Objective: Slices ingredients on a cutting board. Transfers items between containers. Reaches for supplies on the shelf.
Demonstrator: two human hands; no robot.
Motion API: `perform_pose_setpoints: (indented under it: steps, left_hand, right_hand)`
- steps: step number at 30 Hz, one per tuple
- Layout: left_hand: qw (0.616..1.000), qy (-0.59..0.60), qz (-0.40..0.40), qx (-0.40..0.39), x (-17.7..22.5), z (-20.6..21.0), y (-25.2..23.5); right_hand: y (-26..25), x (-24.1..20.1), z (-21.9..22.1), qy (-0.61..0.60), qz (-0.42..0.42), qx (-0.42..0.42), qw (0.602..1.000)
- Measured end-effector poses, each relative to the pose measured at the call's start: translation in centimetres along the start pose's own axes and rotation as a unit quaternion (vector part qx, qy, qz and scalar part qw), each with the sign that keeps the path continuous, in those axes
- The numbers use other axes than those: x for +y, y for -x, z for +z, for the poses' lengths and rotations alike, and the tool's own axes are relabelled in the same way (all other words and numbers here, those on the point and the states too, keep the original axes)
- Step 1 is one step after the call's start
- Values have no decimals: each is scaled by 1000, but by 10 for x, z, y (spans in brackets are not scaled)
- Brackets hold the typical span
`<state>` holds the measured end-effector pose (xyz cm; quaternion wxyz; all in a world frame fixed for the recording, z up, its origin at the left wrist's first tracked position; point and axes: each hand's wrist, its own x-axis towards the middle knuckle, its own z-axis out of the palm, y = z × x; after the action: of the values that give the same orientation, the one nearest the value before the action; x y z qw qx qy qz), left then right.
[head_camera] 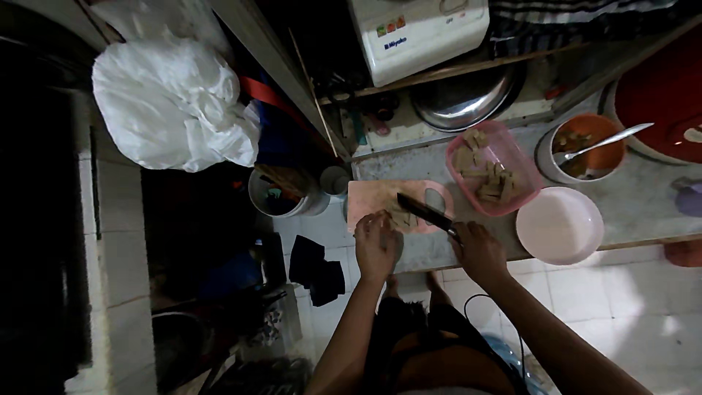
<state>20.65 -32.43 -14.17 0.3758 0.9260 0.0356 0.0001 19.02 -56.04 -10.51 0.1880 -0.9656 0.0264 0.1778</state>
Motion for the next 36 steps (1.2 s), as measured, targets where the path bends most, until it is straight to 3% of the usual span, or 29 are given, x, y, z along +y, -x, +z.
perform_pose_setpoints:
  steps: [4,9,11,15,19,22,31,36]
  left_hand:
    - [996,38,-82,-23,2,-4,-5]
    - [981,106,-158,-38,-6,-8,-12]
    - [977,122,-169,-53,-10,-10,-16]
    - [962,169,-195,-87,-11,-7,-23]
    - [932,240,-249,-108,-1,-9,-32]
    - [922,265,-255,-121,-2,-14,-34]
    - [935,258,-220,-100,-49,-79,-19]
    - [935,229,-258,-83,-81,-119,7]
  right_hand:
    - [-14,0,2,-27,76,-26,996]
    - [-27,-2,15,-42,90,4,995]
    - [-25,-18,13,-60,42,43,996]
    - [-40,-62,12,-90,-76,-18,993]
    - [-69,-98,28,-53,-11,-91,994]
    - [-79,-113,35,-31,25,-86,995]
    - [-87,-128,31,-64,83,-67,992]
    - [-96,-122,29,-42,50,-64,996]
